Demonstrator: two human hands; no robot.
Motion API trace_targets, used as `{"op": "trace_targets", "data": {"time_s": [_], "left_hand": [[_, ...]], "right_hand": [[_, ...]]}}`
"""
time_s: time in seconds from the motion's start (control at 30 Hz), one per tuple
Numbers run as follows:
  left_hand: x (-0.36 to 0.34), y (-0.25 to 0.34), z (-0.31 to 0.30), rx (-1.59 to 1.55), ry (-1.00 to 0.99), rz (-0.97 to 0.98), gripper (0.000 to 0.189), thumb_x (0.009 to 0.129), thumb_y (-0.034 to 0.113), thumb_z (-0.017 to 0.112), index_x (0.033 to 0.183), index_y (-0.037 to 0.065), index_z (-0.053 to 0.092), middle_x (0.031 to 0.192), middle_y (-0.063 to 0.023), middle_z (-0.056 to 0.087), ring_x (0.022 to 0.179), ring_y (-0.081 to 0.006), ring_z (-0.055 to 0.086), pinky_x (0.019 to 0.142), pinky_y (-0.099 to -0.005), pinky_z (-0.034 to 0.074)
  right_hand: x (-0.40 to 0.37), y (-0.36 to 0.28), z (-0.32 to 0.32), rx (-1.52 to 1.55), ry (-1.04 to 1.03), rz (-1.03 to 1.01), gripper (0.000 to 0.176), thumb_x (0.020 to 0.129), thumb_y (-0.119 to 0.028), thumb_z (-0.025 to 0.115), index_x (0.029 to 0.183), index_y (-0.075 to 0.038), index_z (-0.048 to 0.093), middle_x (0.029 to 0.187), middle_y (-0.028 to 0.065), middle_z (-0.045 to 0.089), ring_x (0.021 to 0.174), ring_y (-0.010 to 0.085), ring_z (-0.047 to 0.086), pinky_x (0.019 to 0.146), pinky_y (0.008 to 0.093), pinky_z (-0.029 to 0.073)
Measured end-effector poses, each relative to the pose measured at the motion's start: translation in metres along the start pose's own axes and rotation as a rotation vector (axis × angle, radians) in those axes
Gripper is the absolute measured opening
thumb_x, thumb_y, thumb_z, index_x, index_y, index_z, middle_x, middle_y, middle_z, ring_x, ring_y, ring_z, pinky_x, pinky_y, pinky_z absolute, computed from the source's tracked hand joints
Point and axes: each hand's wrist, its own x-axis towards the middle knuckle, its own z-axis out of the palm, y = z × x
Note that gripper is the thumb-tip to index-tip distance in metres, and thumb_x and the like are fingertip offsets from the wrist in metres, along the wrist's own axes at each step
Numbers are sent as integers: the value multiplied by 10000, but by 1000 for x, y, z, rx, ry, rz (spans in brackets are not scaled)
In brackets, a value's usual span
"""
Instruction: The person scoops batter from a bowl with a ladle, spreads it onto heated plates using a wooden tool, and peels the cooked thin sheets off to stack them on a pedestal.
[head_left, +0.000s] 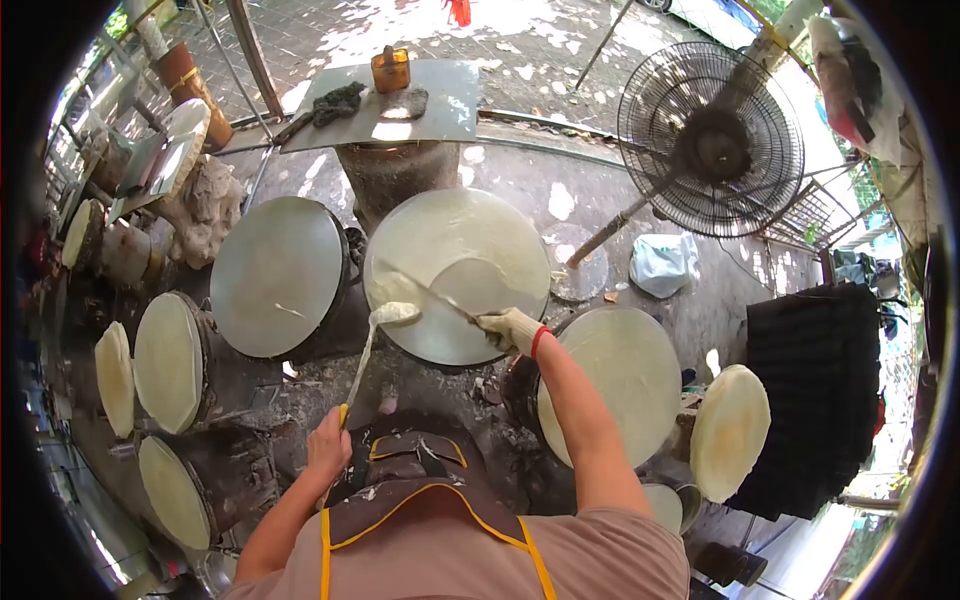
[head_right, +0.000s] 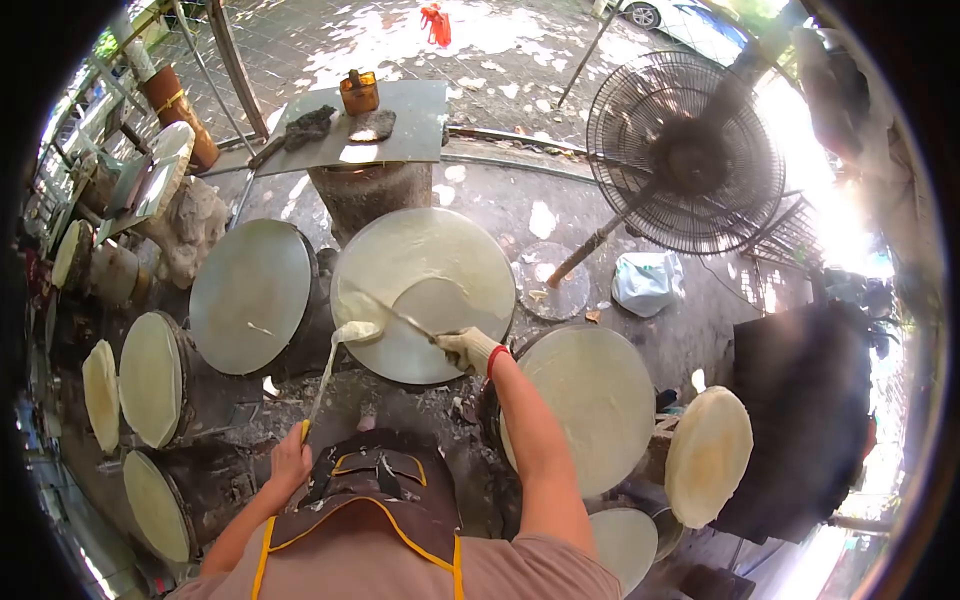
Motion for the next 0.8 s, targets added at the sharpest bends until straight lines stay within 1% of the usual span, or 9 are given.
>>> {"op": "trace_targets", "data": {"time_s": [0.07, 0.2, 0.23, 0.33, 0.57, 0.6, 0.67, 0.77, 0.8], "left_hand": [[-5, -1, -3, -2, 1, 17, 382, 761, 51, 511, 1139, 33, 454, 921, -228, 585, 796, -428, 571, 673, -504, 464], [-3, -11, -10, -7, -22, 60, 376, 759, 47, 510, 1132, 37, 458, 923, -224, 586, 808, -422, 573, 686, -500, 463], [-1, -15, -11, -22, -9, 97, 377, 758, 48, 512, 1131, 32, 462, 922, -223, 587, 810, -420, 574, 690, -496, 464], [7, -29, -19, -78, 35, 213, 373, 758, 52, 521, 1127, 18, 479, 921, -218, 588, 822, -415, 575, 696, -479, 465], [40, -64, -65, -459, -27, 300, 302, 798, 58, 560, 1089, -13, 520, 837, -172, 584, 753, -334, 592, 655, -394, 461], [50, -71, -69, -534, -50, 279, 288, 808, 60, 564, 1081, -20, 522, 808, -151, 588, 724, -306, 596, 644, -376, 461], [71, -89, -77, -725, -146, 253, 286, 825, 67, 562, 1091, -26, 511, 725, -88, 555, 607, -215, 553, 563, -322, 439], [82, -100, -117, -1019, -312, 128, 291, 845, 77, 554, 1109, -27, 490, 642, -12, 490, 473, -106, 459, 453, -251, 372], [79, -103, -132, -1114, -380, 68, 294, 850, 80, 551, 1116, -26, 482, 620, 10, 466, 436, -75, 422, 419, -229, 344]], "right_hand": [[-17, 9, 1, -110, -20, 44, 280, 850, -294, 604, 1077, -135, 640, 605, -31, 478, 409, 56, 349, 364, 224, 249], [-17, 48, 5, 416, 589, -71, 269, 835, -279, 620, 1061, -134, 646, 571, -21, 477, 384, 62, 364, 345, 227, 239], [-20, 64, 12, 263, 475, -183, 270, 837, -285, 623, 1058, -131, 647, 568, -17, 481, 372, 67, 359, 341, 229, 237], [-29, 84, 43, 223, 141, -11, 286, 864, -285, 603, 1105, -133, 627, 594, -21, 485, 375, 72, 341, 348, 227, 238], [-70, 128, 190, 882, 439, -276, 190, 913, -313, 522, 789, -182, 464, 548, -57, 352, 381, 55, 291, 352, 228, 201], [-36, 142, 212, 907, 424, -161, 229, 911, -352, 524, 786, -173, 454, 544, -58, 358, 372, 55, 279, 351, 241, 201], [-6, 116, 277, 593, 492, -287, 313, 889, -331, 576, 1145, -151, 569, 680, -17, 536, 491, 91, 465, 445, 240, 389], [50, 66, 335, 767, 279, -276, 364, 884, -306, 586, 1174, -88, 565, 703, -18, 564, 547, 77, 502, 462, 236, 411], [59, 62, 340, 705, 434, -304, 351, 883, -294, 585, 1160, -79, 574, 703, -10, 573, 552, 81, 511, 466, 242, 412]]}}
